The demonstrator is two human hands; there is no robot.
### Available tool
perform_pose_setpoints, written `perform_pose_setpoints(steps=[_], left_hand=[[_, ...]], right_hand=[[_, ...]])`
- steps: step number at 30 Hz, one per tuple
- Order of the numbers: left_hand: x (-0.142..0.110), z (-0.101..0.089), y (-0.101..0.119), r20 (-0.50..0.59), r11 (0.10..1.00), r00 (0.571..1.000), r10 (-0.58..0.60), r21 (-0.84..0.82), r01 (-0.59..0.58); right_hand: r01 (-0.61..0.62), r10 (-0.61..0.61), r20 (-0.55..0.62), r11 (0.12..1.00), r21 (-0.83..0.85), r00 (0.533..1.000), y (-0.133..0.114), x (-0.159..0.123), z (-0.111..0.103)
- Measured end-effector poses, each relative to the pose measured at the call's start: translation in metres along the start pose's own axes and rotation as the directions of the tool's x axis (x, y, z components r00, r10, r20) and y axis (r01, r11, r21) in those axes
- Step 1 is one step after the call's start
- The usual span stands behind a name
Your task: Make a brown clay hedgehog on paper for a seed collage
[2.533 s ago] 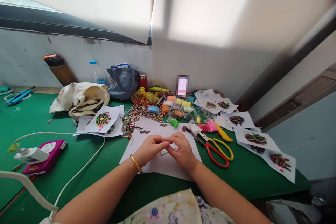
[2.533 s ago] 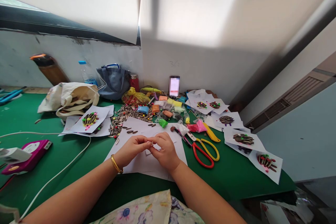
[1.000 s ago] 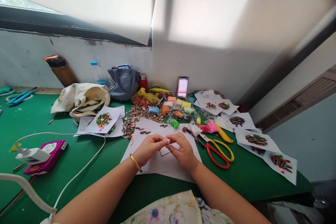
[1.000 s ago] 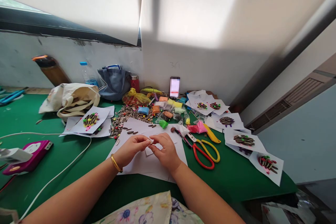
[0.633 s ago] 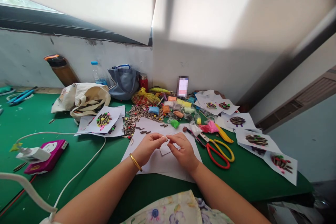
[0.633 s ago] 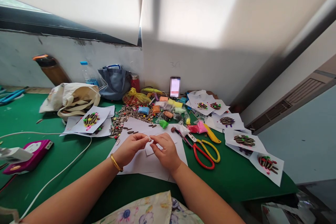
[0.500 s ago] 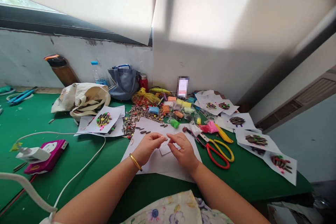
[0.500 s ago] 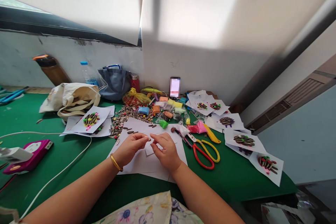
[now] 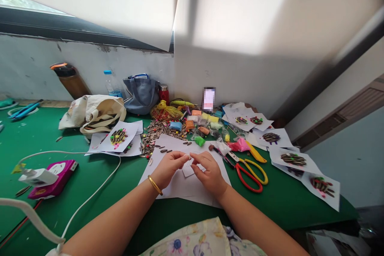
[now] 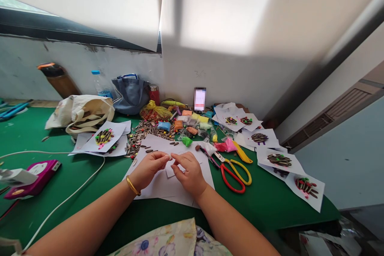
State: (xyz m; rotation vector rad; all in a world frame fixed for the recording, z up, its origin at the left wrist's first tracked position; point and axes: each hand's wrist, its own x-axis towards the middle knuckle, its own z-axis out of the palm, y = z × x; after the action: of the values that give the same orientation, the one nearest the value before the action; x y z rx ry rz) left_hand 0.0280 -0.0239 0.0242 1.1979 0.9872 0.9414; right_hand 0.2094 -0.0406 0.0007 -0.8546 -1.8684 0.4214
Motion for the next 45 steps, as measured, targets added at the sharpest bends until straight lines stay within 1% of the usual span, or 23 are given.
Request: perform_pose_setpoints(steps=[4, 10, 14, 19, 23, 26, 29, 33, 39, 45], left_hand=[[-0.0012, 0.0011, 0.0013, 0.012, 0.997, 1.0, -0.008, 0.073, 0.007], [-0.0032, 0.0025, 0.0027, 0.071, 0.994, 0.997, -0.035, 0.11, 0.027], [-0.0027, 0.0018, 0.0026, 0.082, 0.988, 0.997, 0.007, 0.15, -0.019], [-0.0008, 0.0012, -0.0011, 0.046, 0.968, 0.997, 0.056, 0.24, -0.066], [-0.0012, 0.0019, -0.0029, 0.055, 0.912, 0.989, 0.139, 0.382, -0.149], [-0.0018, 0.0017, -0.004, 0.072, 0.815, 0.966, 0.247, 0.525, -0.248], [-0.0018, 0.0008, -0.0058, 0.073, 0.733, 0.946, 0.316, 0.615, -0.292], [-0.0017, 0.001, -0.0065, 0.067, 0.703, 0.929, 0.364, 0.635, -0.322], [-0.003, 0.0032, -0.0051, 0.033, 0.709, 0.917, 0.399, 0.623, -0.331], [-0.0047, 0.0018, -0.0058, 0.067, 0.648, 0.896, 0.438, 0.668, -0.367]], right_hand=[[-0.03, 0.03, -0.008, 1.0, 0.006, 1.0, -0.0008, 0.0004, -0.0001], [-0.064, 0.064, 0.0, 0.998, 0.028, 0.998, -0.0017, 0.0016, 0.0008], [-0.107, 0.109, -0.025, 0.993, 0.058, 0.994, 0.0008, 0.0007, 0.0003], [-0.176, 0.178, -0.016, 0.98, 0.095, 0.984, 0.0024, 0.0016, -0.0006], [-0.185, 0.19, -0.03, 0.976, 0.117, 0.981, 0.0001, 0.0044, -0.0012], [-0.198, 0.206, -0.055, 0.973, 0.118, 0.977, -0.001, 0.0053, -0.001], [-0.202, 0.21, -0.065, 0.973, 0.111, 0.975, -0.0011, 0.0053, -0.0005], [-0.194, 0.201, -0.058, 0.975, 0.112, 0.978, -0.0005, 0.0045, -0.0005], [-0.2, 0.209, -0.062, 0.972, 0.125, 0.976, 0.0009, 0.0032, -0.0002], [-0.209, 0.217, -0.059, 0.971, 0.114, 0.974, 0.0024, 0.0029, 0.0009]])
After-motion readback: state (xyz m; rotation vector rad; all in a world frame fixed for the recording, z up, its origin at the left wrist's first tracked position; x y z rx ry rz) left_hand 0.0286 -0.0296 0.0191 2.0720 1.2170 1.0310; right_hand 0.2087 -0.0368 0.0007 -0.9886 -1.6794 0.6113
